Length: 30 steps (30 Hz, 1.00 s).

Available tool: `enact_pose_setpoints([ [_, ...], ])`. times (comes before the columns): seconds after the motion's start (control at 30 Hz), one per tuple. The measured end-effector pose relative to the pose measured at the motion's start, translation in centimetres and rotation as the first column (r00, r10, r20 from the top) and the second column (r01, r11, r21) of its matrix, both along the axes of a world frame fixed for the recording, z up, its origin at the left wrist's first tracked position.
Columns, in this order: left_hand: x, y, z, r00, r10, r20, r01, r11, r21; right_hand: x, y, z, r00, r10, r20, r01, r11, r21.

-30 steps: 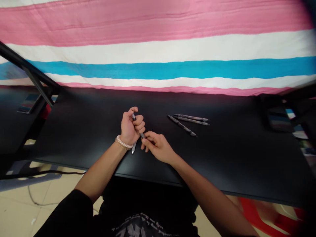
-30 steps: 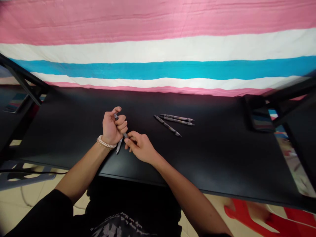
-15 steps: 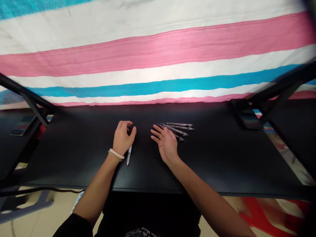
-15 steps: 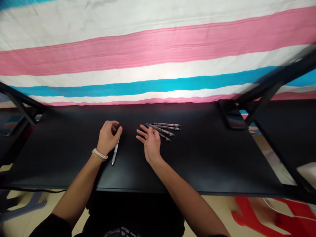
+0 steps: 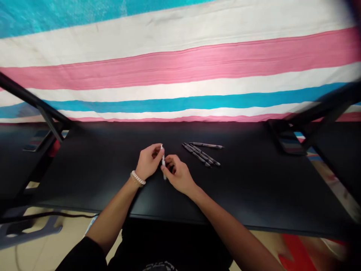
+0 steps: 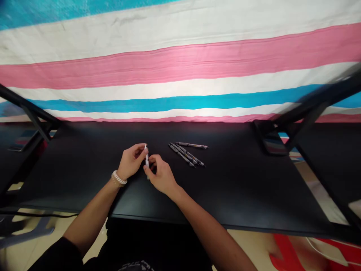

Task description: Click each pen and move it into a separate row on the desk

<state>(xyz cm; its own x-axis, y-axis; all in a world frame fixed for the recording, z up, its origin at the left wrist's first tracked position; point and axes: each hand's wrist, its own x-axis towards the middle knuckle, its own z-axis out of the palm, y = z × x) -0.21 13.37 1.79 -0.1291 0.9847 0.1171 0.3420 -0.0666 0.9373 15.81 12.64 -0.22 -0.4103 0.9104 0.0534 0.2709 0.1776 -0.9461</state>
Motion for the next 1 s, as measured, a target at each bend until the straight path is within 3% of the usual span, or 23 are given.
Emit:
enact_pose_setpoints([
  [0.07,0.7,0.2,-0.3,0.955,0.075,0.287,-0.068,0.997,-0.032,0.0,0.2,-0.1,0.997,-0.014,-0.079,0.006,0.995,-0.102],
  [0.2,1.1,0.3,-0.4,0.810,0.194,0.553,-0.202,0.978,-0.048,0.1,0.5,0.1,0.966,0.064,-0.252,-0.148,0.933,-0.327],
  [0.4,1.1,0.4,-0.3,0.751,0.100,0.653,-0.044,0.994,-0.102,0.1,0.4,0.6,0.978,0.038,-0.207,-0.085,0.971,-0.223],
  [0.6,0.8,1.3,-0.6,0.669,0.218,0.711,-0.186,0.975,-0.124,-0.1,0.7,0.0,0.948,0.016,-0.317,-0.127,0.934,-0.333],
  [0.7,0.5,1.5,-0.8,0.662,0.226,0.715,-0.192,0.973,-0.130,-0.1,0.7,-0.2,0.961,0.030,-0.273,-0.106,0.957,-0.270],
  [0.83,0.5,1.6,-0.8,0.637,0.223,0.738,-0.196,0.973,-0.126,-0.1,0.6,-0.6,0.986,-0.050,-0.158,0.036,0.995,-0.092],
  [1.0,0.4,1.6,-0.9,0.604,0.221,0.766,-0.195,0.973,-0.127,-0.2,0.8,-1.2,0.981,-0.150,-0.121,0.165,0.979,0.124],
])
